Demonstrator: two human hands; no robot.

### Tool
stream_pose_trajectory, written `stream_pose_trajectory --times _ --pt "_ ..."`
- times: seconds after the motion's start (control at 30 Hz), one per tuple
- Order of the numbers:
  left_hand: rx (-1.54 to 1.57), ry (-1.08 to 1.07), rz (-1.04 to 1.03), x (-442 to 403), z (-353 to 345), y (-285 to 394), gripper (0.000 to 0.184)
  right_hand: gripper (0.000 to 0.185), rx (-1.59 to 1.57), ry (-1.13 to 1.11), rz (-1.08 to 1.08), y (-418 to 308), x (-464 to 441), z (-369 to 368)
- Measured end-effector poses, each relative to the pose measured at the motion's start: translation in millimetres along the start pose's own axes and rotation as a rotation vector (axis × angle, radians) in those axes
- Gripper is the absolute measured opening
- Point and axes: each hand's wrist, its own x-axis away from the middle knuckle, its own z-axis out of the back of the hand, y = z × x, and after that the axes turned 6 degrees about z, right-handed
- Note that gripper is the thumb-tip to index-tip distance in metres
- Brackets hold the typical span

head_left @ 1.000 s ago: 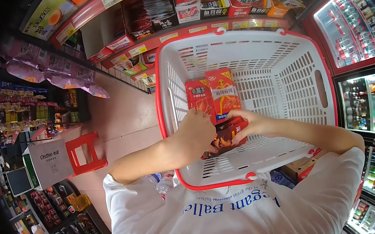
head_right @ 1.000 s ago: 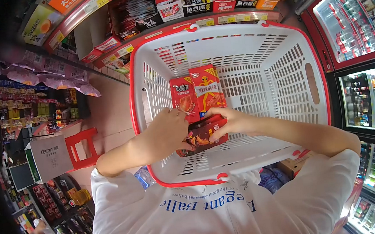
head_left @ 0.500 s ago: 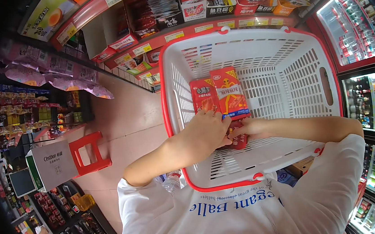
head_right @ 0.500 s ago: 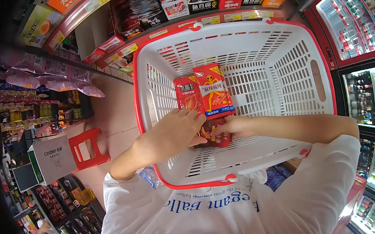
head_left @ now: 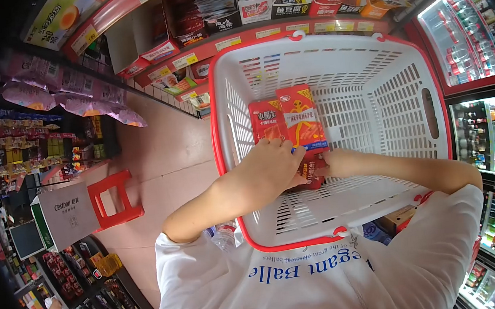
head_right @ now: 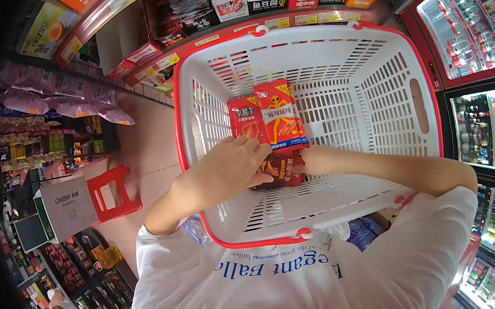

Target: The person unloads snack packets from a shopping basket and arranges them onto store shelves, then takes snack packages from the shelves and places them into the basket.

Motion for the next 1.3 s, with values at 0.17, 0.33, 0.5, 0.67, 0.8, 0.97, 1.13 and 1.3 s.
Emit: stream_pose_trajectory --times 0.17,0.33,0.5,0.67,0.8,0.97,1.13,1.3 --pt "0.084 0.039 -0.012 0 1 -1 0.041 0.051 0.626 0.028 0.317 -4 9 7" --pt "0.150 0.102 -0.081 -5 11 3 0.035 0.039 0.613 0.084 0.428 -13 18 24" --pt "0.524 0.635 -0.554 2 37 13 0.032 0.028 0.327 0.152 0.466 -89 56 117" --pt "1.277 1.039 -0.922 46 42 64 0.041 0.022 0.287 0.601 0.687 -106 42 187" --pt "1.061 1.069 -1.145 95 27 63 0.060 0.015 0.302 0.909 0.793 -116 -3 227" --pt "1.042 0.996 -1.276 87 36 60 0.055 0.019 0.785 1.112 0.914 -141 -53 240" --pt "1.093 1.060 -1.204 93 57 61 0.049 0.017 1.135 1.071 0.832 -159 -91 237" --pt "1.149 0.986 -1.130 114 54 52 0.051 0.018 1.153 1.081 0.771 -166 -102 240"
